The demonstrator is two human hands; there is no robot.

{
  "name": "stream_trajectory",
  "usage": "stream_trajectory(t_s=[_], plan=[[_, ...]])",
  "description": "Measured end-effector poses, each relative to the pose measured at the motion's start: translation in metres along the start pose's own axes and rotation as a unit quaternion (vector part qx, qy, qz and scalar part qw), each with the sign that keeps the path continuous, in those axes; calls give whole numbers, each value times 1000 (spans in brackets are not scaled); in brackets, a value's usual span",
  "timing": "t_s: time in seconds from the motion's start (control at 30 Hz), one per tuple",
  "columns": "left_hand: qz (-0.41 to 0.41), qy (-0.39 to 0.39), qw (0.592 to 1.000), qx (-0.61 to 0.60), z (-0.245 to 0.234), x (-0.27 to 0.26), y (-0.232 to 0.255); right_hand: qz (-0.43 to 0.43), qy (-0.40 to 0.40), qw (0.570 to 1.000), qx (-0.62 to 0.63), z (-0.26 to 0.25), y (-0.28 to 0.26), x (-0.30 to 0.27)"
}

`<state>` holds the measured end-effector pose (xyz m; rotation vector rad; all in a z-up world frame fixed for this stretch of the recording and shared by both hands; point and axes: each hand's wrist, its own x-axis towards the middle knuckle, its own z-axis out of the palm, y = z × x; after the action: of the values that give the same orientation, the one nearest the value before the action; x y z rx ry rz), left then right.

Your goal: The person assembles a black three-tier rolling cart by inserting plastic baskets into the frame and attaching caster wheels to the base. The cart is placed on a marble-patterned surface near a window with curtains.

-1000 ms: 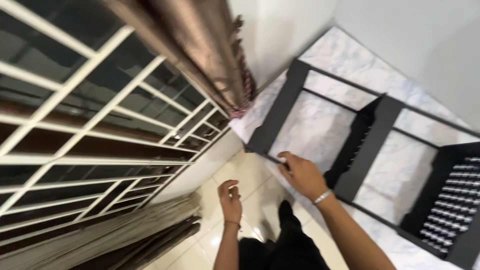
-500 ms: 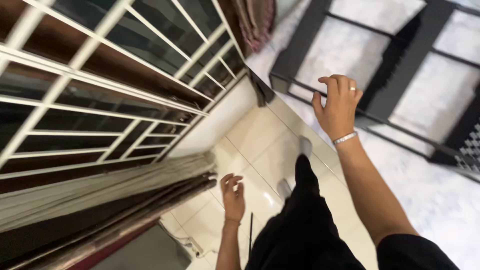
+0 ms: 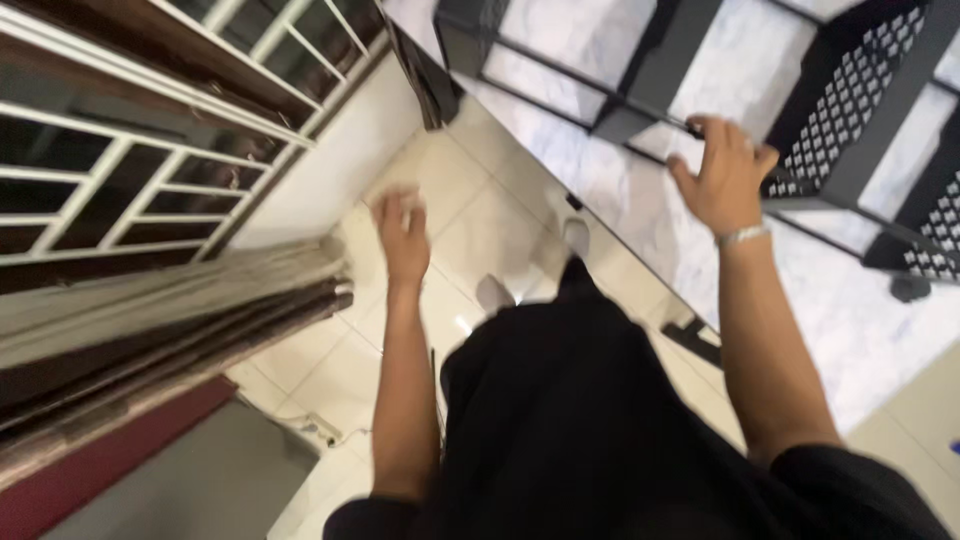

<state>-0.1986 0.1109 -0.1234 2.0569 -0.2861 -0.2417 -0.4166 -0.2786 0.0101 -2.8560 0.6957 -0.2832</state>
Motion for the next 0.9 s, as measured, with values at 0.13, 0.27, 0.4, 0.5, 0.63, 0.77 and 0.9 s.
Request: stream_trajectory(t_s=[0.13, 0.27, 0.4, 0.5, 0.63, 0.77, 0.9], plan=[[5, 4, 992, -123, 69, 24, 55, 43, -23, 999, -6, -1, 33, 20], [102, -50, 990, -79, 110, 24, 79, 72, -25, 996, 35, -15, 28, 14], [-26, -57, 993, -100, 124, 24, 73, 41, 40, 998, 31, -40, 11, 15], [-97, -58, 991, -68, 126, 30, 61, 32, 71, 997, 19, -63, 1, 15], [-135, -95, 977, -137, 121, 20, 54, 36, 79, 996, 25, -94, -20, 11], [-162, -163, 947, -223, 116, 11, 82, 57, 84, 994, 29, -120, -45, 9], [-122, -240, 906, -326, 114, -6, 103, 18, 127, 992, 9, -125, -53, -2]])
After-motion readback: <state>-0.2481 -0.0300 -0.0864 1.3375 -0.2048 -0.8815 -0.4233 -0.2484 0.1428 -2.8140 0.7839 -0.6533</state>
